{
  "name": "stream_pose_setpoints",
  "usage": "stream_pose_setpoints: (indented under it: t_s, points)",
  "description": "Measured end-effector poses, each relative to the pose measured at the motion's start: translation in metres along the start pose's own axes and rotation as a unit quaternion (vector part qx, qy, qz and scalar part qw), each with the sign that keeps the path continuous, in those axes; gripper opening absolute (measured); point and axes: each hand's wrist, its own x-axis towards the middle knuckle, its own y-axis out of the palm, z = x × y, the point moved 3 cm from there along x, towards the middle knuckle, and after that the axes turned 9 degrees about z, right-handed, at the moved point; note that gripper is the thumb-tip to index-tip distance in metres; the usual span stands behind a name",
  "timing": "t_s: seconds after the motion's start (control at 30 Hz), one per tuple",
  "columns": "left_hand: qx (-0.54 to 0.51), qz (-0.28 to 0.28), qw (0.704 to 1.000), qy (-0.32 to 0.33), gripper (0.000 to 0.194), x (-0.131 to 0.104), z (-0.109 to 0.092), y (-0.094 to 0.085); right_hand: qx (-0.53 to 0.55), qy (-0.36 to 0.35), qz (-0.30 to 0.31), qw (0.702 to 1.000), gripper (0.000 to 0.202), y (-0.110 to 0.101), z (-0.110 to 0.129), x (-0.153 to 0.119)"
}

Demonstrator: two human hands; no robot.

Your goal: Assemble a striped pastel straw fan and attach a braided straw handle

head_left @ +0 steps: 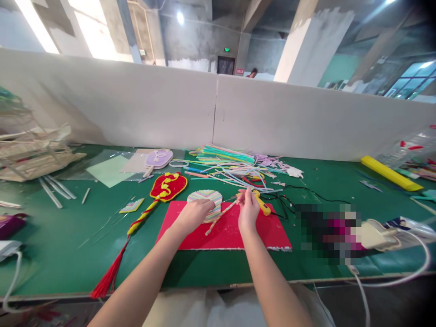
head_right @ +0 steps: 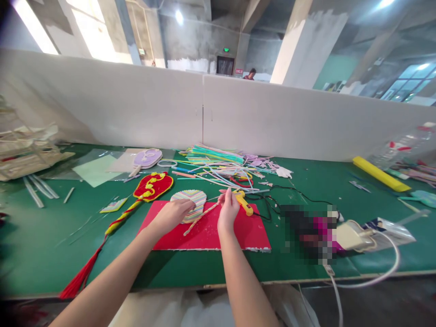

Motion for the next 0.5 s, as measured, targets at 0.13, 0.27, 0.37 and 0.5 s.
stream_pose_setpoints:
  t_s: [0.13,0.27,0.37,0.5]
  points:
    - [-0.018,0.004,0.999,-0.051,0.025,-0.009,0.01,-0.002,0.031,-0.011,-0.065,0.997,0.025,-0.01,0.001,0.005]
    - [-0.053,-0.051,0.985,-0.156,0.024,-0.019,0.021,-0.01,-0.007,-0.012,-0.027,1.0,0.026,-0.003,0.004,0.0]
    - [-0.023,-0.091,0.96,-0.266,0.024,-0.031,0.044,-0.026,-0.086,-0.021,0.069,0.994,0.031,0.013,0.008,-0.012]
    - [0.033,-0.115,0.91,-0.396,0.029,-0.063,0.102,-0.051,-0.189,-0.044,0.174,0.965,0.034,0.029,0.009,-0.029]
